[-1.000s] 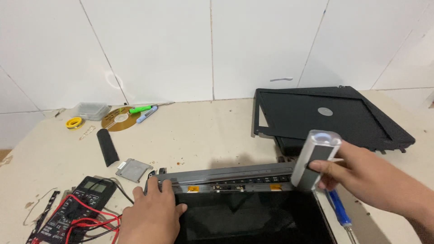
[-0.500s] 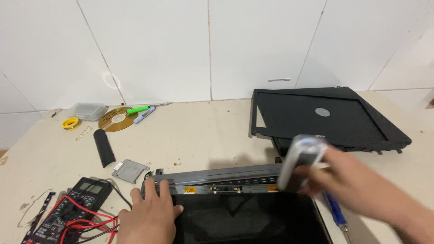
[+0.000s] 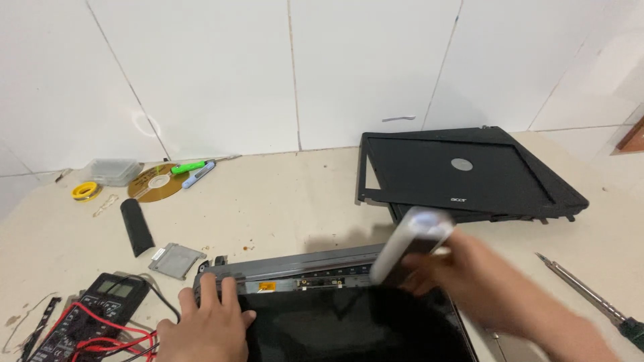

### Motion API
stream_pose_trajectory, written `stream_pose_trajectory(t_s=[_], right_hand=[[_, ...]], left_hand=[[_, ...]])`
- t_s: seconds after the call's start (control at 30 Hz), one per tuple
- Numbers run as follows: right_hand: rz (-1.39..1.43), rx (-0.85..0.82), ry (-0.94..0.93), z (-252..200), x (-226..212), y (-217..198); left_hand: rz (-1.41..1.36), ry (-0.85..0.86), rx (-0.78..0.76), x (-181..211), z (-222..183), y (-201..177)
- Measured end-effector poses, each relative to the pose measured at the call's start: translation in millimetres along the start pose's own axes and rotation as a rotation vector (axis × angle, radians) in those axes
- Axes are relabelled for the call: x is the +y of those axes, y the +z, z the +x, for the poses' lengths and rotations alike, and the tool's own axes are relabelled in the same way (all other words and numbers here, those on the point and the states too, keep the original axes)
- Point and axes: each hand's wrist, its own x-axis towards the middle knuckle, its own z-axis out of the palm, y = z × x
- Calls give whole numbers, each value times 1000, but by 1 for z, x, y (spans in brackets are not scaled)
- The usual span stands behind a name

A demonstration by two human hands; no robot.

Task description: Disassembling a laptop by removing screws with a screwdriver and prying off the screen bezel

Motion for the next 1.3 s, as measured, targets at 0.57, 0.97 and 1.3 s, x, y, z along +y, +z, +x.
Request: stream_pose_trajectory(t_s=[0.57,0.97,1.3], right_hand=[[-514,137,-101,0,-10,-24],[-571,117,3,-2,-7,-45],[-587,132,-208,-6,2,-11]], left_hand=[[35,10,-79,0,-5,-11],[-16,53,-89,-4,-7,-19],[5,43,-47,-1,-3,-11]])
